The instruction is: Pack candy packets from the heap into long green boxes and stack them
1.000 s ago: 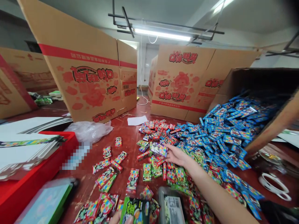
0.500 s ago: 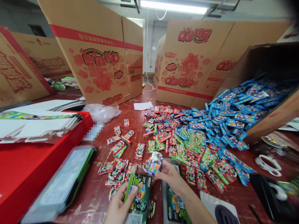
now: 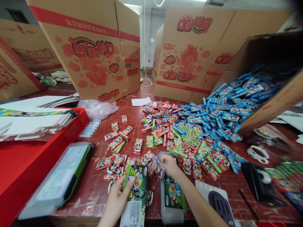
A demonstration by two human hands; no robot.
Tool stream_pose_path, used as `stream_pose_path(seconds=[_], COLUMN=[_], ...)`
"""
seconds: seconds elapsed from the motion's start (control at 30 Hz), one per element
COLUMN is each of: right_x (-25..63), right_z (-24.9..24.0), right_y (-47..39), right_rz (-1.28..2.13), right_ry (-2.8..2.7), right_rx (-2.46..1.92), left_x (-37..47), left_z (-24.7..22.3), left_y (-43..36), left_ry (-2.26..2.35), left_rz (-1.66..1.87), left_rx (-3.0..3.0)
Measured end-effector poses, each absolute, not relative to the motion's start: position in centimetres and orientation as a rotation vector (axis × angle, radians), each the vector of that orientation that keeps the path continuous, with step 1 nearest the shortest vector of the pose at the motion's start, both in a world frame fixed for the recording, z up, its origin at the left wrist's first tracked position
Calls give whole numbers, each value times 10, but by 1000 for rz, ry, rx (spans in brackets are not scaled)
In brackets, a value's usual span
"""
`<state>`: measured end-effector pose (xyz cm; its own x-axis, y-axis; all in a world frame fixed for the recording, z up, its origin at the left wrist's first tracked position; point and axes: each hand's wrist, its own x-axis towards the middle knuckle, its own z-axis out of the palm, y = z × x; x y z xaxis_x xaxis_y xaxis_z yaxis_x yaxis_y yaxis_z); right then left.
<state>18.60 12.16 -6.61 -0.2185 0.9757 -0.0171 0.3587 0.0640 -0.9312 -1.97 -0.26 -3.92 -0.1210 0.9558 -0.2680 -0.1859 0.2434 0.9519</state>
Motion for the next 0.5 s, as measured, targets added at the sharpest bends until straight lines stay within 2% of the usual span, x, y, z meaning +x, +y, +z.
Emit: stream_pose_path(seconds=[0.17,0.4,0.5], right_x=[184,168,160], right_z=[-63,-54,-61], right_y=[140,84,71], right_rz=[976,884,1000], right_ry=[-1693,-2051,-1942], right_rx=[-1488,-1692,-1690], left_x=[-44,-66,-65], left_z=[-38,-43,-40], left_y=[-9,-15,-14], left_ry=[1413,1441,1441], left_rz=[1228,1261,1211], left_rx=[769,671,713])
